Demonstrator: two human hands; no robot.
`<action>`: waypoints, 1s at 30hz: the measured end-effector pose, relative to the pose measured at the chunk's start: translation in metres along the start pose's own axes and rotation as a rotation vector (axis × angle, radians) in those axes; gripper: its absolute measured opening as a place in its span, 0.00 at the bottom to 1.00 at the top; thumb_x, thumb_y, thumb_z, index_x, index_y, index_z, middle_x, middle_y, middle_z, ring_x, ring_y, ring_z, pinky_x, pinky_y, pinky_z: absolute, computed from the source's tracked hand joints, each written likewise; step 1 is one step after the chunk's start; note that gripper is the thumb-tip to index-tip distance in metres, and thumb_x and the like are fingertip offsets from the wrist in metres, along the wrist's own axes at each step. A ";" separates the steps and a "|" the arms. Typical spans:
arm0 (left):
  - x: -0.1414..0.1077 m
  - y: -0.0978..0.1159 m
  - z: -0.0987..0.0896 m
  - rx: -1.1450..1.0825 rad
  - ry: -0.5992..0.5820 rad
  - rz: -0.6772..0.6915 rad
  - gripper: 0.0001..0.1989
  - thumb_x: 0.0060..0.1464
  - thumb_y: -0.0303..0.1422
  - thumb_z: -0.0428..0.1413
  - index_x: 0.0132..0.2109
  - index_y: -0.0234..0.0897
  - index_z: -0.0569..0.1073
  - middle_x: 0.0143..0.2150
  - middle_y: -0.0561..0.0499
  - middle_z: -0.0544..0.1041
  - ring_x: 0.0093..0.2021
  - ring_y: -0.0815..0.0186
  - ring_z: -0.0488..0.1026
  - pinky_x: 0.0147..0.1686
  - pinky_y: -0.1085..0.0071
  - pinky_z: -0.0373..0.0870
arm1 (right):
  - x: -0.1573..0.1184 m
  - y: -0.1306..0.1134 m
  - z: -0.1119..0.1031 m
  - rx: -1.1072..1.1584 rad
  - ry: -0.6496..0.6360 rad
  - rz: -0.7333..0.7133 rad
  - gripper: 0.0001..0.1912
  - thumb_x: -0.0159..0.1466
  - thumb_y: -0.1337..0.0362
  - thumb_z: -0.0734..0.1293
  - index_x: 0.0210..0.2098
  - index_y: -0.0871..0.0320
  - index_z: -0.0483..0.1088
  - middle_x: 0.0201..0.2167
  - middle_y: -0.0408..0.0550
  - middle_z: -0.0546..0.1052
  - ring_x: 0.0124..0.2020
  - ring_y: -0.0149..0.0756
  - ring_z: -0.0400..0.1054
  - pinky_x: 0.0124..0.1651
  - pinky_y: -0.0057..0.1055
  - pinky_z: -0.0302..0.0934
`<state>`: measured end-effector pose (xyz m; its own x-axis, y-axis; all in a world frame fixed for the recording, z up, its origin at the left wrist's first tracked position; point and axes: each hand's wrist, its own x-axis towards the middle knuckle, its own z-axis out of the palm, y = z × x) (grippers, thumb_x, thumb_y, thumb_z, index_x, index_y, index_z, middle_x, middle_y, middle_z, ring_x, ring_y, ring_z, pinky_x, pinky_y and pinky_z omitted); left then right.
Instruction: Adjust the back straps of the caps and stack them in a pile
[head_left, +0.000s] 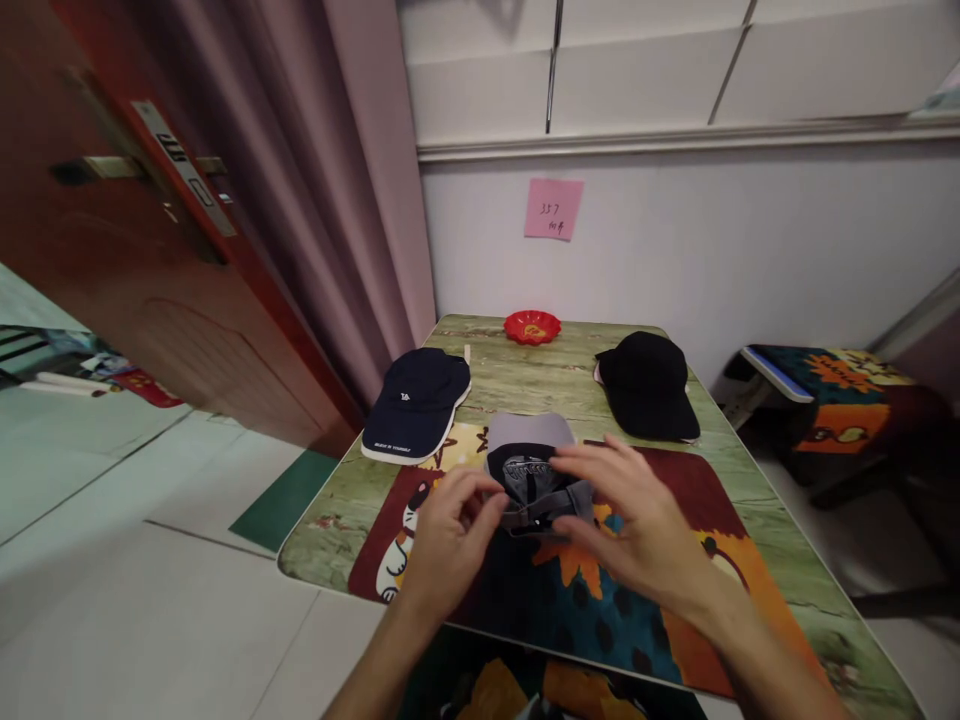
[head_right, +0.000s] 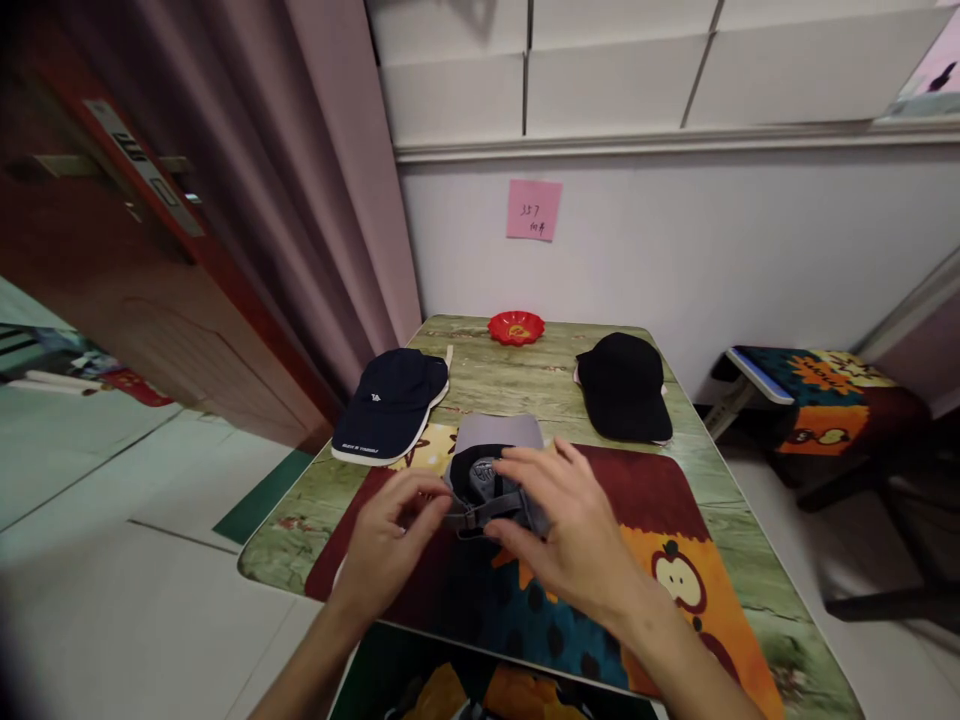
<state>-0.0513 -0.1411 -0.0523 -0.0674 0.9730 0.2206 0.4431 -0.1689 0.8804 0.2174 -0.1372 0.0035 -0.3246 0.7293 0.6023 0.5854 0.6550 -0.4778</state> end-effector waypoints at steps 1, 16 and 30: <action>0.003 0.015 0.007 0.023 -0.022 -0.009 0.08 0.50 0.39 0.64 0.36 0.41 0.78 0.34 0.51 0.75 0.31 0.64 0.72 0.31 0.69 0.68 | 0.000 0.002 0.009 -0.017 -0.035 -0.010 0.22 0.64 0.58 0.72 0.56 0.49 0.70 0.54 0.52 0.77 0.54 0.47 0.71 0.67 0.61 0.52; 0.024 0.020 0.036 -0.112 -0.280 -0.125 0.06 0.51 0.31 0.58 0.37 0.38 0.76 0.33 0.53 0.76 0.32 0.66 0.70 0.34 0.72 0.65 | 0.000 0.039 0.077 -0.004 -0.021 -0.089 0.13 0.70 0.69 0.62 0.49 0.52 0.74 0.38 0.48 0.79 0.41 0.38 0.74 0.55 0.44 0.66; 0.089 0.060 0.065 -0.450 -0.103 0.025 0.10 0.57 0.40 0.57 0.36 0.37 0.73 0.32 0.51 0.75 0.34 0.65 0.73 0.38 0.72 0.69 | 0.075 0.058 0.034 0.162 0.059 -0.044 0.11 0.67 0.64 0.66 0.48 0.52 0.75 0.40 0.50 0.77 0.38 0.38 0.73 0.44 0.35 0.69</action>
<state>0.0273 -0.0545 -0.0067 0.0379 0.9745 0.2211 0.0093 -0.2216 0.9751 0.2021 -0.0382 -0.0008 -0.3007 0.6894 0.6590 0.4421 0.7130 -0.5441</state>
